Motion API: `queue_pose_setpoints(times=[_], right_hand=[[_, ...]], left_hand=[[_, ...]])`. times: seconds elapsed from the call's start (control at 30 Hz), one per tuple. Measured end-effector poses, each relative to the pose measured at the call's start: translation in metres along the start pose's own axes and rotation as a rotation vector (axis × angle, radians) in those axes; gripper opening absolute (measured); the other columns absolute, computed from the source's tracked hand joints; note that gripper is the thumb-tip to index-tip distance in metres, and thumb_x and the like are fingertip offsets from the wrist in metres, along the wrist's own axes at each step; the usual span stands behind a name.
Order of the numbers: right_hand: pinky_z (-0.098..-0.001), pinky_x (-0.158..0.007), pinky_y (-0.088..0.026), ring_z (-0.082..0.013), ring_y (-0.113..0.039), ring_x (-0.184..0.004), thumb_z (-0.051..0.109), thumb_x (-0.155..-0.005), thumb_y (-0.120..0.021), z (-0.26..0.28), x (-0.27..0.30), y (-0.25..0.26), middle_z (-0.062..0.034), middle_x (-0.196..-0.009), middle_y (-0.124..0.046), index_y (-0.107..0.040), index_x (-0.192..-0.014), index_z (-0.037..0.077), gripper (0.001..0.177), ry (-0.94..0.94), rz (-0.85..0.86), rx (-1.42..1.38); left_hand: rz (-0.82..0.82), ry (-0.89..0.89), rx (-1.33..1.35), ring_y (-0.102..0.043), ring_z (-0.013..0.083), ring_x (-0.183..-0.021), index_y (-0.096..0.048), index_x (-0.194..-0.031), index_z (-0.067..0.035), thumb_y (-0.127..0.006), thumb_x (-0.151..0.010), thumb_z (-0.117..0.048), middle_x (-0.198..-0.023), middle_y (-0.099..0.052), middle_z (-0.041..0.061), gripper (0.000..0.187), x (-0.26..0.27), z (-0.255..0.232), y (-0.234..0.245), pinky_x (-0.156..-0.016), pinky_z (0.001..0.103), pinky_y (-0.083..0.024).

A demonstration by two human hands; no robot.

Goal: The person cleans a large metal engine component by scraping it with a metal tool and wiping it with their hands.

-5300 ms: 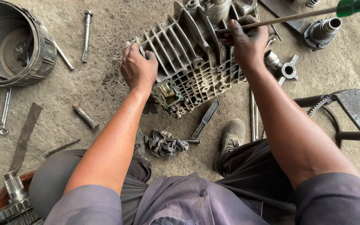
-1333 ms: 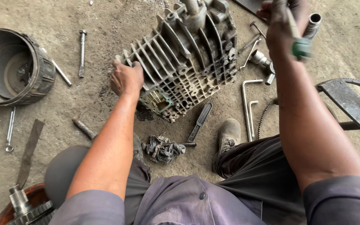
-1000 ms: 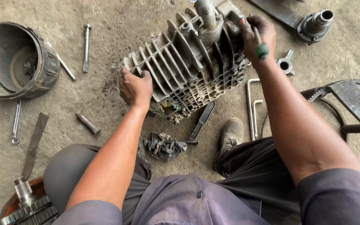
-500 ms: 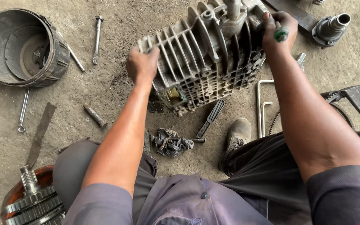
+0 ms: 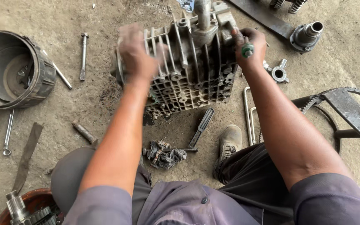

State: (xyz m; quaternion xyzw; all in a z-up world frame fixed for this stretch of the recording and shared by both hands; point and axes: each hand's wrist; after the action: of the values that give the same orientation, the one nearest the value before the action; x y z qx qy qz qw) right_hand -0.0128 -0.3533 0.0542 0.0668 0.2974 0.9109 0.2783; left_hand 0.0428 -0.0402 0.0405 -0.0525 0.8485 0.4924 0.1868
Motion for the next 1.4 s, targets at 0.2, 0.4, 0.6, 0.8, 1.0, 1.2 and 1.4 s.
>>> queue_pose_setpoints(times=[0.2,0.4,0.6,0.8,1.0,1.2,1.4], right_hand=[[-0.0412,-0.070,-0.053,-0.0205,-0.068,-0.076,0.043,-0.099,-0.074,0.006,-0.003,0.014,-0.0139,-0.089,-0.075,-0.079,-0.105,0.004,0.040,0.217,0.074,0.119],[-0.0294,-0.054,-0.051,-0.0116,-0.064,-0.065,0.047,-0.112,-0.053,0.024,0.002,0.059,-0.0078,-0.082,-0.070,-0.073,-0.103,0.004,0.048,0.269,0.018,-0.121],[-0.0274,-0.062,-0.056,-0.0134,-0.068,-0.071,0.023,-0.119,-0.054,0.032,0.037,0.097,-0.0123,-0.087,-0.071,-0.073,-0.116,-0.003,0.033,0.559,0.180,-0.290],[-0.0277,-0.069,-0.065,-0.0125,-0.076,-0.077,0.016,-0.105,-0.056,0.027,0.064,0.063,-0.0099,-0.092,-0.077,-0.068,-0.114,0.000,0.022,0.400,0.289,-0.257],[-0.0292,-0.074,-0.062,-0.0183,-0.075,-0.082,0.015,-0.108,-0.058,0.016,0.094,0.053,-0.0140,-0.092,-0.077,-0.072,-0.108,-0.003,0.023,0.478,0.064,-0.204],[-0.0289,-0.069,-0.065,-0.0183,-0.080,-0.082,0.020,-0.108,-0.058,0.005,0.082,0.050,-0.0142,-0.095,-0.077,-0.072,-0.109,0.000,0.024,0.451,0.054,-0.230],[-0.0302,-0.066,-0.064,-0.0191,-0.078,-0.081,0.023,-0.110,-0.059,-0.012,0.080,0.032,-0.0133,-0.097,-0.077,-0.071,-0.113,0.001,0.025,0.478,0.087,-0.175]], left_hand=[[0.391,-0.222,-0.171,0.006,0.0321,-0.155,-0.007,-0.159,0.002,-0.081,-0.072,-0.073,-0.167,0.004,0.022,0.136,0.031,-0.091,-0.022,-0.128,0.064,-0.003],[0.552,-0.089,-0.183,0.006,0.0442,-0.156,-0.002,-0.160,0.000,-0.083,-0.067,-0.073,-0.165,0.013,0.032,0.144,0.021,-0.092,-0.025,-0.126,0.062,0.003],[0.681,-0.012,-0.242,0.007,0.0480,-0.154,0.006,-0.162,-0.004,-0.084,-0.060,-0.071,-0.162,0.016,0.036,0.152,0.001,-0.093,-0.034,-0.123,0.062,0.006],[0.708,-0.025,-0.231,0.003,0.0475,-0.156,0.004,-0.162,-0.002,-0.083,-0.061,-0.075,-0.164,0.009,0.038,0.152,-0.014,-0.081,-0.048,-0.124,0.063,0.008],[0.680,0.003,-0.183,0.003,0.0466,-0.156,0.003,-0.162,-0.006,-0.086,-0.058,-0.072,-0.166,0.009,0.034,0.152,-0.028,-0.072,-0.057,-0.123,0.060,0.008],[0.707,0.051,-0.190,0.004,0.0463,-0.157,0.002,-0.164,-0.010,-0.087,-0.059,-0.070,-0.168,0.008,0.030,0.150,-0.043,-0.073,-0.055,-0.123,0.062,0.007],[0.709,0.049,-0.205,0.004,0.0445,-0.158,0.001,-0.163,-0.010,-0.086,-0.059,-0.072,-0.168,0.007,0.030,0.149,-0.055,-0.066,-0.062,-0.123,0.062,0.005]])
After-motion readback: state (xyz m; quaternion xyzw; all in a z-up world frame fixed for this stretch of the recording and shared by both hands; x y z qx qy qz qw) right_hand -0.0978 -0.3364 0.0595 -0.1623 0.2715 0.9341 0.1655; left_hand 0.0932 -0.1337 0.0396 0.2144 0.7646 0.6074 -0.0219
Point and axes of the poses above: each hand's wrist, its own x-axis away from the middle knuckle, its own y-axis out of the back of the hand, z = x × y
